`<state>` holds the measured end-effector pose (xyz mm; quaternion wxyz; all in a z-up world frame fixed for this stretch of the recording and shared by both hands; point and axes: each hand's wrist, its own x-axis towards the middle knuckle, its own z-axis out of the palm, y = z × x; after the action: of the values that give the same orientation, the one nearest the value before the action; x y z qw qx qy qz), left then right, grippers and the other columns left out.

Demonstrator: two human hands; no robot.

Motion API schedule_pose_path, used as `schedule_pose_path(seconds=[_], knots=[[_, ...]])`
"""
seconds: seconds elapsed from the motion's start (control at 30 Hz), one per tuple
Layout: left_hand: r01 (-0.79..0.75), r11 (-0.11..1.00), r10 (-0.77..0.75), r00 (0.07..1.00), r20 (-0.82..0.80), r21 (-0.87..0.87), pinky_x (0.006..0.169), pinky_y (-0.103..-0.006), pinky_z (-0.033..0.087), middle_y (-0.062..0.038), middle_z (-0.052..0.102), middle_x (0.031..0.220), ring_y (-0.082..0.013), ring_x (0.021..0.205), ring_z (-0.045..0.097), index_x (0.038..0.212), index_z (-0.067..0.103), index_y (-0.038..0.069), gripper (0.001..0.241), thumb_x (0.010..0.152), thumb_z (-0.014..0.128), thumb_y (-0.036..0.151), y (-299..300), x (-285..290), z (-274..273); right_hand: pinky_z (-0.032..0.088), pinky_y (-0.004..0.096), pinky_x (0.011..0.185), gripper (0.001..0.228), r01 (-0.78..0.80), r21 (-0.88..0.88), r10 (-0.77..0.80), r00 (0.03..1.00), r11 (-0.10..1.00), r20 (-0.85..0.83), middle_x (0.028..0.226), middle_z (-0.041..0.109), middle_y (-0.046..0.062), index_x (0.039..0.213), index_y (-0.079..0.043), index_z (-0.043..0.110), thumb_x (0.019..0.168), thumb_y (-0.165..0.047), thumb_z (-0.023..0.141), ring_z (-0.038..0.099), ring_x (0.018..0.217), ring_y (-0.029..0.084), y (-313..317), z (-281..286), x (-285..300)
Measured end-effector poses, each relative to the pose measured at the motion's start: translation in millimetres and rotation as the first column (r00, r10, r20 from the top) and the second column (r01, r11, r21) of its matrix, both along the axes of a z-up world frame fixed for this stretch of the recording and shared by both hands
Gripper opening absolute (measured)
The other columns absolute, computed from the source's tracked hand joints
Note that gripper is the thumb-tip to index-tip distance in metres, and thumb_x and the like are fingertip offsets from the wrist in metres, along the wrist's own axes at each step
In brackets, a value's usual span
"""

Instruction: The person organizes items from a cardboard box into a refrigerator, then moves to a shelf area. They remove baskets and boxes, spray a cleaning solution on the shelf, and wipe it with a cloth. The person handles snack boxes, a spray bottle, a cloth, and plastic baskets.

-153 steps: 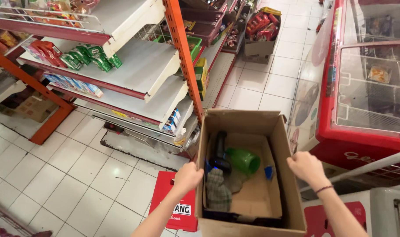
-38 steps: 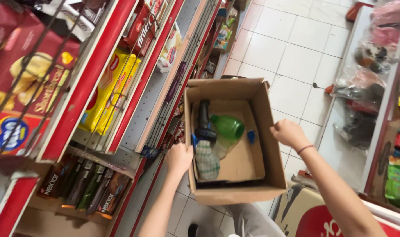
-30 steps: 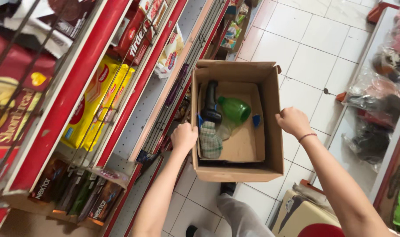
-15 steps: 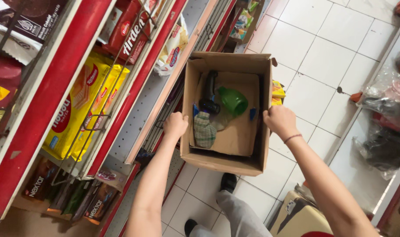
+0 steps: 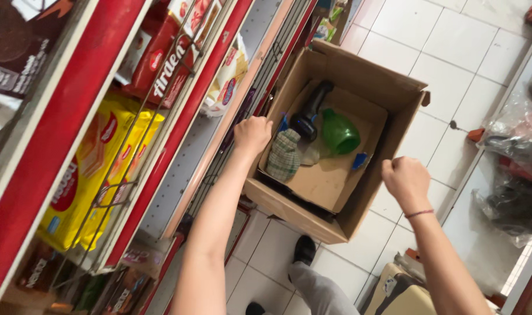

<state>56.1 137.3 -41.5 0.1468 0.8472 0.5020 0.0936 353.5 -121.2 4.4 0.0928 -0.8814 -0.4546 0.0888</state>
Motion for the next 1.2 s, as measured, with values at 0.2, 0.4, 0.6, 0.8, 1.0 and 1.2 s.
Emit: schedule_pose_path(seconds=[0.2,0.4,0.6,0.8,1.0,1.2], knots=[[-0.023,0.999,0.024,1.000,-0.013,0.032,0.074,-0.0533,0.056,-0.021,0.073,0.083,-0.0417,0.082,0.072,0.084,0.075,0.006,0.033,0.094,0.066,0.036,40,7,-49,0.055,0.052,0.067,0.043,0.034,0.100,-0.025,0.995,0.994,-0.094,0.066,0.064,0.025,0.066,0.003,0.071,0.091,-0.030,0.059,0.065,0.065,0.044,20,-23,-18],[-0.098,0.994,0.105,0.982,-0.157,0.048,0.074,-0.0487,0.059,-0.020,0.073,0.094,-0.0395,0.086,0.073,0.097,0.073,0.004,0.034,0.100,0.067,0.037,47,-4,-83,0.052,0.050,0.063,0.042,0.093,0.231,-0.055,0.985,0.969,-0.165,0.062,0.059,0.026,0.064,0.005,0.066,0.090,-0.027,0.063,0.061,0.059,0.044,39,-31,-50],[-0.202,0.965,0.216,0.974,-0.070,0.170,0.092,-0.0482,0.053,-0.019,0.058,0.134,-0.0379,0.118,0.061,0.142,0.052,0.005,0.062,0.090,0.070,0.034,1,-8,-44,0.049,0.045,0.056,0.044,0.175,0.194,-0.132,0.968,0.965,-0.214,0.055,0.054,0.025,0.061,0.005,0.064,0.089,-0.028,0.066,0.056,0.049,0.041,34,-25,-53],[-0.357,0.930,0.340,0.927,0.161,0.091,0.108,-0.0571,0.038,-0.024,0.044,0.146,-0.0388,0.132,0.048,0.149,0.045,0.009,0.058,0.097,0.063,0.026,-94,-41,-13,0.046,0.042,0.054,0.049,0.206,0.223,-0.155,0.961,0.953,-0.228,0.052,0.052,0.021,0.063,0.004,0.062,0.094,-0.033,0.071,0.052,0.047,0.038,22,-19,-56],[-0.414,0.907,0.419,0.863,0.283,-0.079,0.111,-0.0584,0.036,-0.019,0.044,0.139,-0.0379,0.131,0.046,0.146,0.047,0.011,0.055,0.095,0.064,0.023,-190,-67,-4,0.050,0.037,0.062,0.036,0.143,0.415,-0.062,0.977,0.899,-0.203,0.067,0.064,0.013,0.078,0.000,0.062,0.097,-0.026,0.077,0.061,0.058,0.028,2,-16,-74],[-0.362,0.921,0.388,0.808,0.443,-0.146,0.110,-0.0558,0.036,-0.018,0.047,0.136,-0.0359,0.129,0.049,0.144,0.050,0.010,0.057,0.089,0.067,0.014,-248,-78,29,0.054,0.035,0.079,0.034,0.021,0.553,0.161,0.947,0.833,-0.278,0.098,0.065,0.011,0.125,-0.001,0.058,0.098,-0.015,0.072,0.064,0.083,0.024,-18,-16,-101]])
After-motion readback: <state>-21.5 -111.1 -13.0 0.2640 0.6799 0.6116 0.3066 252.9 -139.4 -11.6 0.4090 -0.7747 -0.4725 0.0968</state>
